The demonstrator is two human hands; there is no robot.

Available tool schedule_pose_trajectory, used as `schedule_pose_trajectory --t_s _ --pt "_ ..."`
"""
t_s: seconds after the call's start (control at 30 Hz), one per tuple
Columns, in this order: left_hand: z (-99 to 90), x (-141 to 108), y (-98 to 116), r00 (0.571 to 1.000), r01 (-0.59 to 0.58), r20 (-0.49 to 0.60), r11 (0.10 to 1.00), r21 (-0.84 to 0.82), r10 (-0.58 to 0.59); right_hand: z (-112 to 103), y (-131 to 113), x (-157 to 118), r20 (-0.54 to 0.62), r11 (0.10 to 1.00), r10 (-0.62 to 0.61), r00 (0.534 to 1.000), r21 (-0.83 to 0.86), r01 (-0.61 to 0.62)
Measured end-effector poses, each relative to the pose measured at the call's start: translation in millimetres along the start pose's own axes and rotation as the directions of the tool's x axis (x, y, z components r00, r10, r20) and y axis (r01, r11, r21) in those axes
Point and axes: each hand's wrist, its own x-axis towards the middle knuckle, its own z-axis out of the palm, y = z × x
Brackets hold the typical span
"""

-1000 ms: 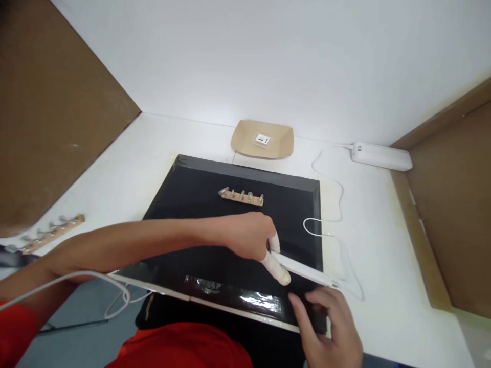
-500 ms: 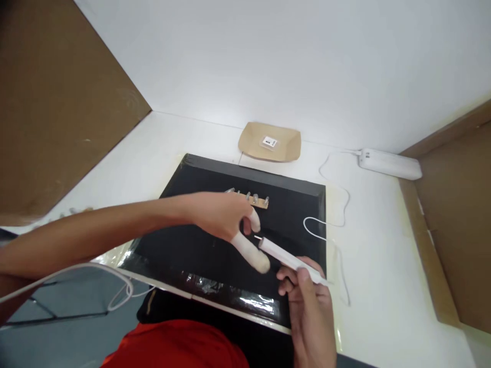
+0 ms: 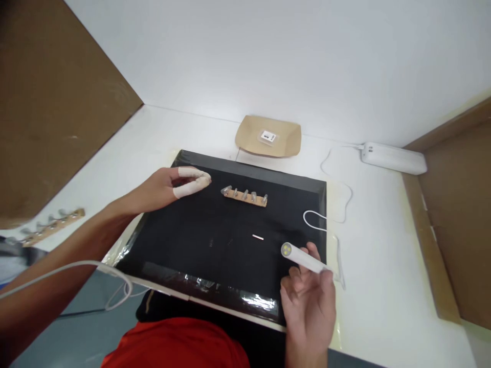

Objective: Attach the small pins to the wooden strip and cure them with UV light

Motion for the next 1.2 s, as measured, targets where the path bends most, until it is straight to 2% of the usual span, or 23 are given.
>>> schedule_pose_trajectory --t_s 0.17,0.33,0.5,0.63,0.73,0.87,1.03,1.2 --pt "18.5 -14 -23 0.991 -0.117 0.056 0.987 -0.106 0.123 4 6 -5 0.074 0.996 0.026 0.997 0.087 -0.033" --pt "30.6 -10 -36 0.985 -0.168 -0.063 0.977 -0.134 0.161 16 10 -16 0.121 0.982 0.071 0.99 0.163 -0.09" --pt "37.2 -4 -46 0.968 -0.198 -0.198 0.958 -0.21 0.156 25 7 -16 0.166 1.0 0.018 0.986 0.002 -0.018" --pt "43.7 -3 -50 0.947 -0.202 -0.294 0.952 -0.228 0.131 32 11 -16 0.14 0.998 0.009 0.99 -0.068 0.001" --pt "48.9 0 -52 0.928 -0.19 -0.358 0.956 -0.223 0.101 36 18 -16 0.094 0.99 -0.031 0.995 -0.131 0.044" --pt "55.0 5 -58 0.91 -0.177 -0.406 0.962 -0.206 0.08 38 28 -18 0.071 0.939 -0.133 0.989 -0.309 0.149" --pt "60.8 10 -71 0.914 -0.19 -0.396 0.955 -0.23 0.086 38 39 -18 0.112 0.849 -0.301 0.947 -0.421 0.319" --pt "63.4 13 -76 0.917 -0.179 -0.393 0.953 -0.245 0.071 37 48 -15 0.19 0.767 -0.388 0.902 -0.475 0.43"
